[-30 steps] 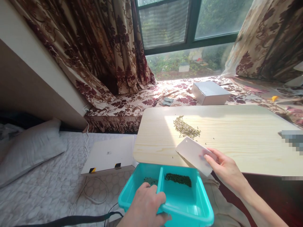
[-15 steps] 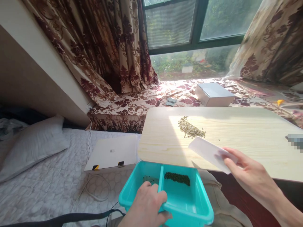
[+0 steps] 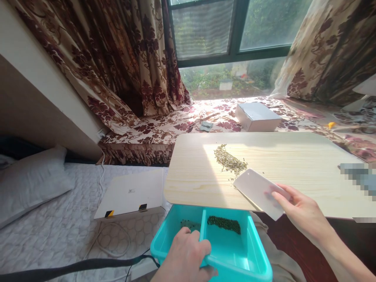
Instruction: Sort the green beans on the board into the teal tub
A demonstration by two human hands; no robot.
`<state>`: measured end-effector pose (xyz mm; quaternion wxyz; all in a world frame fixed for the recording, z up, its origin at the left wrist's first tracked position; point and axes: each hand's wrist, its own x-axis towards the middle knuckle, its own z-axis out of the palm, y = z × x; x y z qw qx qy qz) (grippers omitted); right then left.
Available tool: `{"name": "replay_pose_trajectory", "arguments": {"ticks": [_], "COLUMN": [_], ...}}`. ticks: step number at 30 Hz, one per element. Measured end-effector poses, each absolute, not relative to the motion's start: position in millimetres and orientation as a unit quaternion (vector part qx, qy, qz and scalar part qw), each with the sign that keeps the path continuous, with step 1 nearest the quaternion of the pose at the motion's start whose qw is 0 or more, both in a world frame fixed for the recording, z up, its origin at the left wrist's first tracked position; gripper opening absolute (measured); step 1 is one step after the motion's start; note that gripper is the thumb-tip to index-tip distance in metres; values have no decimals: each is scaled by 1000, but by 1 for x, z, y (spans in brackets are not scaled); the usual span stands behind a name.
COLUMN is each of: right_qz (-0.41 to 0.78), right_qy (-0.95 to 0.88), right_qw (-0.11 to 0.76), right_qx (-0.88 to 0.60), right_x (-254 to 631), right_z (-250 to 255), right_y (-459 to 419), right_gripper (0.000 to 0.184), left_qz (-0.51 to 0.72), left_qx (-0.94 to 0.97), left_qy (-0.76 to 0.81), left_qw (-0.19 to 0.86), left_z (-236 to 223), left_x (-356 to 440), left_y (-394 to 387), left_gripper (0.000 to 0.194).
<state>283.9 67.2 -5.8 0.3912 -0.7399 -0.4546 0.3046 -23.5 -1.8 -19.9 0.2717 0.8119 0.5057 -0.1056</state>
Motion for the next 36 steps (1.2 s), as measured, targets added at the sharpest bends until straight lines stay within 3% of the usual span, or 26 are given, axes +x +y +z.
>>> {"name": "replay_pose_trajectory", "arguments": {"ticks": [6,23,36], "right_qz": [384,387,424], "right_qy": [-392,-413,-412], "right_qw": [429,442,428], "right_qx": [-718,-696,-684], "right_x": [281,286,278], "right_z": [-10,-8,-6], "right_y": [69,65,63], "right_gripper": [38,33,40], "left_qz": [-107,-99,-101], "left_qx": [810,811,815], "left_qy": [509,510,505], "left_qw": [271,271,266], "left_z": [-17,-15,-14], "left_x": [-20,-16,-14], "left_y": [0,1,1], "left_gripper": [31,31,29]}}
